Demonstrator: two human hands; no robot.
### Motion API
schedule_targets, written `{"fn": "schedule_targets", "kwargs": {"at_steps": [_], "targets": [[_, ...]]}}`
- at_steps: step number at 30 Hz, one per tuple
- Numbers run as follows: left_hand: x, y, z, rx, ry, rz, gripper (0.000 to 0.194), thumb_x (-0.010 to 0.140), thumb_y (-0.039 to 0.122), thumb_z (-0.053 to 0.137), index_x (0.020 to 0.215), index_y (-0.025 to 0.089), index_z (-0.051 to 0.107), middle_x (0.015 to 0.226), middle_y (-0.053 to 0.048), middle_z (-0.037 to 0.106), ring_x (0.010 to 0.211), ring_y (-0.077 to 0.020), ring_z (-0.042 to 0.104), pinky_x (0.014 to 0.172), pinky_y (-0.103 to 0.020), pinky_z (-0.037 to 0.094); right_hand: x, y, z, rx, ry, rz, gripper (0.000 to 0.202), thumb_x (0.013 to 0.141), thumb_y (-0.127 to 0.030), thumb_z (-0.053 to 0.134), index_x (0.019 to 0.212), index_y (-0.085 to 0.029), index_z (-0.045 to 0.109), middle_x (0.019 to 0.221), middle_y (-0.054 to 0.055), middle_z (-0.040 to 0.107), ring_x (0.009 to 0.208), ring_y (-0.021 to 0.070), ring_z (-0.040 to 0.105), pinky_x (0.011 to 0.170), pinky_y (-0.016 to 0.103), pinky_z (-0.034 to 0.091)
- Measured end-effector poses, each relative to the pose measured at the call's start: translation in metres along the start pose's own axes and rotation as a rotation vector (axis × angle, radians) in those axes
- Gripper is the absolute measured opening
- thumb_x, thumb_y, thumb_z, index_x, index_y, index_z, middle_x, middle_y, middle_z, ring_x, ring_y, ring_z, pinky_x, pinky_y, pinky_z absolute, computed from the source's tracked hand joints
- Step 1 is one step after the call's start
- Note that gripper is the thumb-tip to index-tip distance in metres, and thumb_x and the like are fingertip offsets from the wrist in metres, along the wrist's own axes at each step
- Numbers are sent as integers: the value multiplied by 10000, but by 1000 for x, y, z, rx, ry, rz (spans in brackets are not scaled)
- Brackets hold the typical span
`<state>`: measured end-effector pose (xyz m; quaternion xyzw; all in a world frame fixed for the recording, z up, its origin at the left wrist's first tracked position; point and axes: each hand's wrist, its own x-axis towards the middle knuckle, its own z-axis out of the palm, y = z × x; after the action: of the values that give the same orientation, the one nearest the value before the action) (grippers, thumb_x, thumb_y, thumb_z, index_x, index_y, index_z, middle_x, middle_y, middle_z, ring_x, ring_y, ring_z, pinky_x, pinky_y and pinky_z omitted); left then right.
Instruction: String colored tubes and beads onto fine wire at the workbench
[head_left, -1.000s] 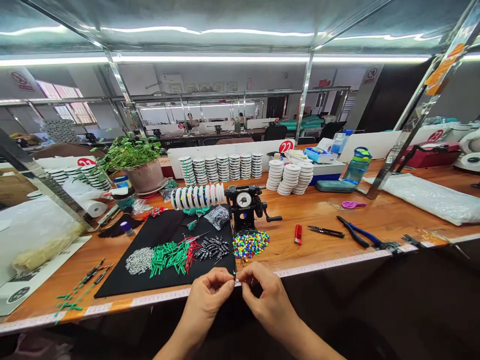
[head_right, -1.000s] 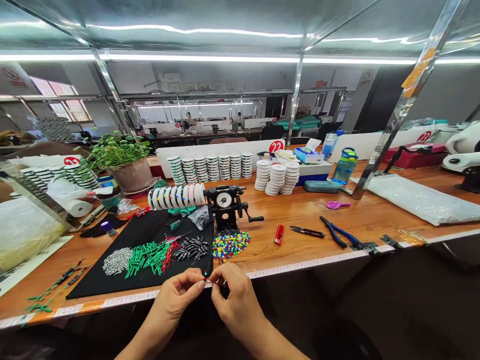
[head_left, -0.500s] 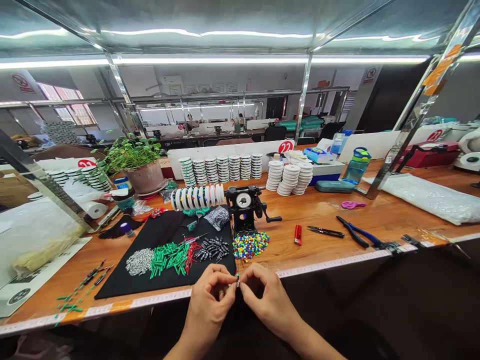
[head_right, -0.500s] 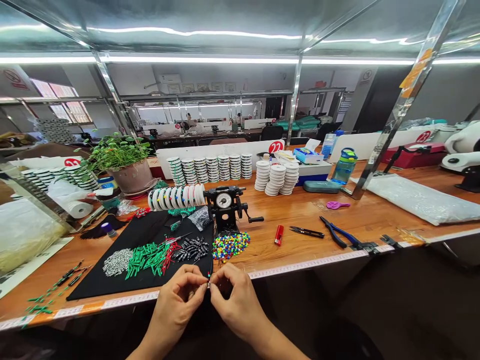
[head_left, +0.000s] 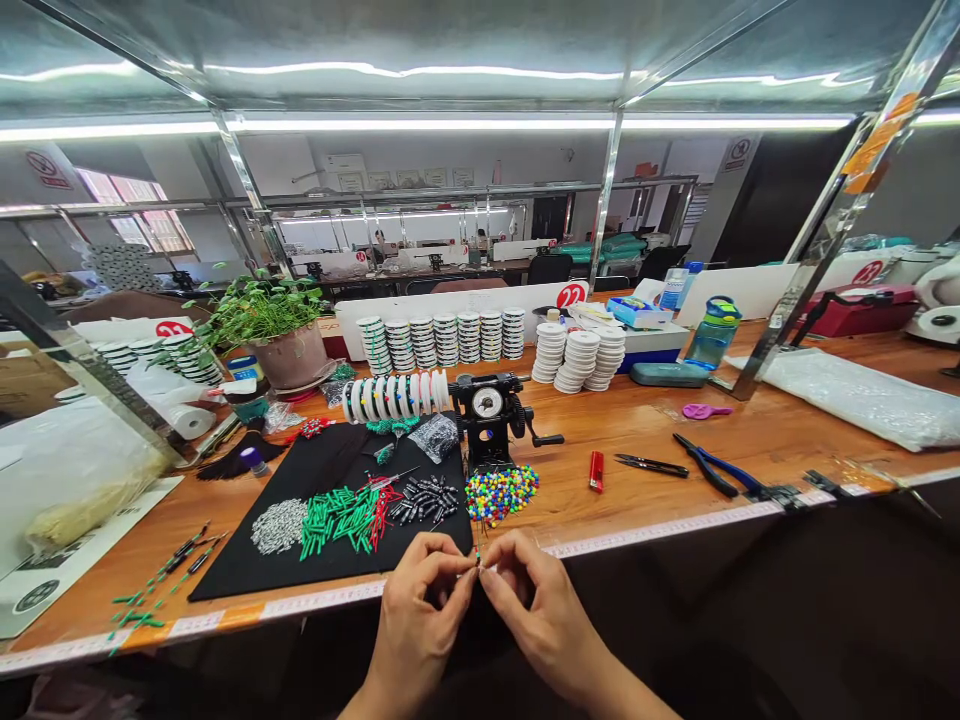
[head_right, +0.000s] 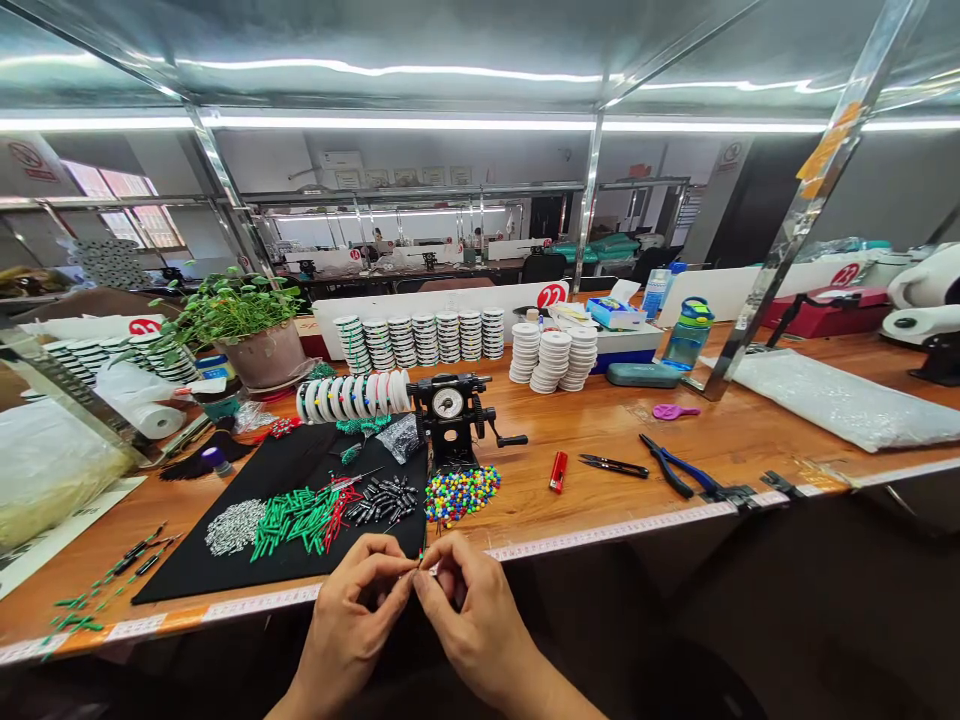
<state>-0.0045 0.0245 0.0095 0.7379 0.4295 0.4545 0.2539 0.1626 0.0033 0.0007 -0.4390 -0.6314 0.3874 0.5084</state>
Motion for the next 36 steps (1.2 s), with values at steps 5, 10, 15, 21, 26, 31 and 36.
{"fn": "schedule_targets", "kwargs": {"at_steps": [5, 10, 15, 21, 26, 31, 36], "targets": [[0, 0, 0, -118, -22, -147, 188, 884, 356, 689, 787, 212, 760, 847, -47, 625, 726, -176, 607, 589, -237, 465, 4, 11, -3, 29, -20, 145, 288, 934, -456, 604, 900, -174, 650, 606, -83, 334, 551, 132, 312, 533, 265, 249], [4, 2, -2, -241, -76, -241, 311, 878, 449, 684, 738, 179, 749, 832, -58, 605, 794, -201, 593, 713, -274, 485, 3, 16, 2, 286, -79, 146, 385, 910, -557, 623, 808, -187, 592, 656, -55, 396, 608, 138, 317, 564, 263, 270], [5, 2, -2, -244, -88, -238, 310, 890, 439, 679, 726, 177, 704, 839, -53, 596, 800, -198, 585, 725, -273, 475, -9, 8, -2, 97, -97, 15, 259, 987, -399, 570, 826, -198, 602, 648, -56, 416, 567, 135, 360, 547, 265, 302], [4, 4, -3, -120, -111, -164, 251, 940, 376, 622, 771, 196, 666, 883, -53, 626, 803, -196, 602, 721, -280, 467, 12, 11, -16, -292, 16, -368, 226, 1048, -204, 477, 1178, -211, 662, 1045, 95, 644, 963, 245, 616, 838, 361, 490], [3, 6, -4, -252, -144, -250, 260, 923, 402, 648, 785, 183, 674, 888, -66, 678, 815, -208, 618, 737, -290, 483, 14, 17, -13, -342, 39, -445, 152, 1018, -158, 546, 988, -213, 684, 913, 66, 697, 843, 236, 640, 746, 349, 496], [6, 5, 2, -478, -107, -330, 317, 867, 456, 725, 764, 160, 677, 858, -40, 642, 632, -121, 487, 600, -232, 428, 10, 16, -5, -385, 176, -434, 154, 944, -121, 559, 875, -215, 661, 782, 42, 668, 734, 223, 608, 675, 330, 457], [10, -1, 6, -574, -112, -309, 394, 851, 492, 742, 690, 158, 610, 770, -8, 575, 608, -103, 435, 563, -210, 383, 25, 21, -2, -311, 305, -273, 142, 884, -172, 548, 765, -221, 609, 712, 22, 622, 670, 212, 594, 627, 311, 440]]}}
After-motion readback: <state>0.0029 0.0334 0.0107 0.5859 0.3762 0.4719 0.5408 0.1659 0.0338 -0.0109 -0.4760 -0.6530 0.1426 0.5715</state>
